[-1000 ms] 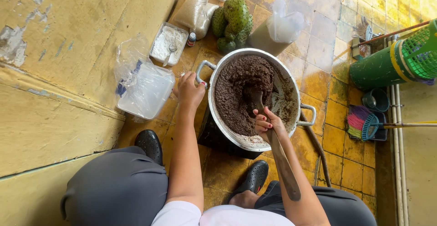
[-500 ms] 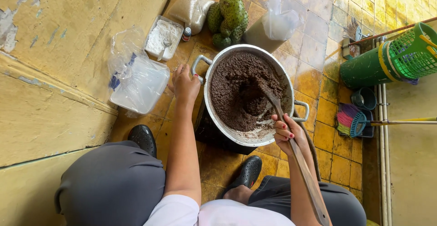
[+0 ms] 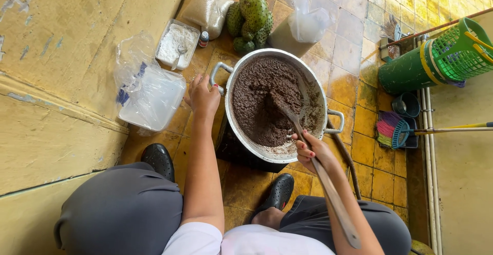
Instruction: Stirring a thick, dark brown mixture in a large pot using a wooden paddle
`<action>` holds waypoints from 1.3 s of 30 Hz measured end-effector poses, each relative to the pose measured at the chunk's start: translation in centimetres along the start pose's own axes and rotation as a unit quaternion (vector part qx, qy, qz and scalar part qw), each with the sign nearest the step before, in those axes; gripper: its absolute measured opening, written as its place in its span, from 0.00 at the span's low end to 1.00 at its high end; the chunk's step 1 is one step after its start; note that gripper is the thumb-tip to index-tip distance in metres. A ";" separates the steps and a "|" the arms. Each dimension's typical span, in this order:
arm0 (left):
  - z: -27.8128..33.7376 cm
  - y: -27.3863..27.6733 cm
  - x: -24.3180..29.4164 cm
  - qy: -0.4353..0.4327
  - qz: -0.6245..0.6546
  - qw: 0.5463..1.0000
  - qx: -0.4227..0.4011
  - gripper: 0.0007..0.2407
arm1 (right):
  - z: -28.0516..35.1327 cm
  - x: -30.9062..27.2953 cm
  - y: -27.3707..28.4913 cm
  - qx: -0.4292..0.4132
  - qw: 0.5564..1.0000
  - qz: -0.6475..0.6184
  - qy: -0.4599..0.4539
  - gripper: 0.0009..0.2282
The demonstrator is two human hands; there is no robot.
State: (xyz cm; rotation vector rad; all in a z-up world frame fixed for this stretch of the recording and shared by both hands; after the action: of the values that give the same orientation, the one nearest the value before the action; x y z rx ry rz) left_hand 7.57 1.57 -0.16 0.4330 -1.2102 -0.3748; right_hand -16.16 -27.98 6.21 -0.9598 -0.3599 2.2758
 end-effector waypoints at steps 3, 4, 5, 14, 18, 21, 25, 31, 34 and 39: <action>-0.1 0.0 -0.1 0.009 -0.010 1.000 -0.003 0.20 | 3.7 -1.2 -1.4 0.044 0.997 0.062 0.004 0.16; 0.1 -0.2 -0.3 0.008 -0.010 1.000 -0.007 0.20 | 4.0 -1.4 -1.6 0.048 0.997 0.060 0.004 0.16; 0.1 -0.3 -0.3 0.006 -0.004 1.000 -0.003 0.21 | 4.2 -2.0 -1.9 0.058 0.994 0.090 0.013 0.17; 0.2 0.0 -0.8 0.004 -0.021 1.000 0.007 0.19 | 4.3 -3.4 1.1 0.142 0.914 0.379 0.008 0.17; -0.4 -0.4 -1.3 -0.004 -0.019 1.000 0.011 0.18 | 5.4 -7.1 3.6 0.213 0.542 0.812 0.039 0.16; -1.0 -0.8 -1.8 -0.009 -0.028 0.999 0.020 0.18 | 5.9 -12.0 1.9 0.225 0.337 0.914 0.032 0.13; -0.9 -0.7 -1.7 -0.005 -0.035 0.999 0.020 0.17 | 8.2 -15.7 -2.0 0.241 0.269 0.932 0.016 0.15; -0.7 -0.8 -1.7 -0.003 -0.022 1.000 0.011 0.19 | 7.8 -16.4 0.8 0.246 0.186 0.951 0.013 0.16; -0.3 -0.4 -1.1 -0.003 -0.004 1.000 0.009 0.20 | 8.2 -15.7 0.6 0.246 0.211 0.946 -0.020 0.15; 0.0 -0.2 -0.8 -0.008 -0.008 1.000 0.007 0.20 | 8.7 -13.0 -0.5 0.227 0.321 0.914 -0.101 0.16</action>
State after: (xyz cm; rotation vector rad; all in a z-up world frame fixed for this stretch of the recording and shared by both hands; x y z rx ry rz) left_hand 7.34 1.77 -0.90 0.4529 -1.2267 -0.3839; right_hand -15.30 -36.06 19.57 -0.4728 2.5903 3.6221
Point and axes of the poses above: each hand's wrist, its own z-axis away from the middle knuckle, its own y-axis out of the back of the hand, x = y × z, the point moved 8 cm from there along -z, towards the middle knuckle, and after that the axes turned 3 degrees about x, right-handed, at the moved point
